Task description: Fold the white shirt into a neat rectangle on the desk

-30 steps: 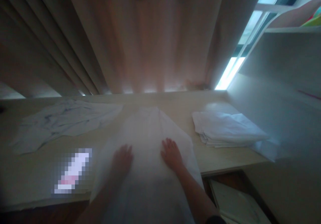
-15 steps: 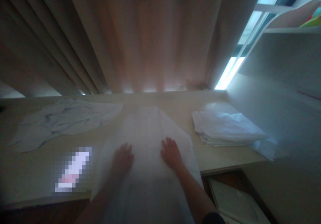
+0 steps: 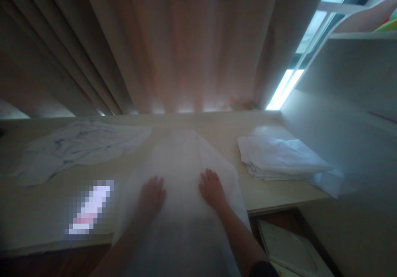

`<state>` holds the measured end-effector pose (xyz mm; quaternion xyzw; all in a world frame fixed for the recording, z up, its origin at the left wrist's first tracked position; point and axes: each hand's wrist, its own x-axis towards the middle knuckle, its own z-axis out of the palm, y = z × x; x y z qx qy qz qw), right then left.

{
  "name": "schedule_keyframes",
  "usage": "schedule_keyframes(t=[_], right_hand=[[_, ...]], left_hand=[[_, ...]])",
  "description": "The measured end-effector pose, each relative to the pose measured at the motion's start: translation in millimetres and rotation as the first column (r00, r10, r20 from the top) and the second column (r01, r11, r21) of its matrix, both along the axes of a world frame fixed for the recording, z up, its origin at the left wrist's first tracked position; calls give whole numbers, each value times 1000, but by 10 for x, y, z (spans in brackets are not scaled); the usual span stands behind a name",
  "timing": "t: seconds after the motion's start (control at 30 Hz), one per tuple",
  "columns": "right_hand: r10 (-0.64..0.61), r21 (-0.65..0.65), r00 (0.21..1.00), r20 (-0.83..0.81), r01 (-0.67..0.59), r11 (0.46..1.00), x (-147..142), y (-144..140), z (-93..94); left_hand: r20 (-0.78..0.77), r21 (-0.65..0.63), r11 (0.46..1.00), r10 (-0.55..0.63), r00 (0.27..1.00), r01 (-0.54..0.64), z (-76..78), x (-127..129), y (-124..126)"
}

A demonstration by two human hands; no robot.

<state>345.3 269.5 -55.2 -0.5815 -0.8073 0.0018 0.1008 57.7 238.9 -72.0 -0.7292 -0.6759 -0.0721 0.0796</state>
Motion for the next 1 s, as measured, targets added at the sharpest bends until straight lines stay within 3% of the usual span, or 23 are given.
schedule_keyframes(t=[0.43,1.0], right_hand=[[-17,36,1000,-3,17,999,-5,-21,-4],[-29,71,998,-55,33,997,-26,-86,122]], left_hand=[[59,102,985,-145,988,139,26,-11,-21],[67,40,989,-143,987,140,74,-7,-37]])
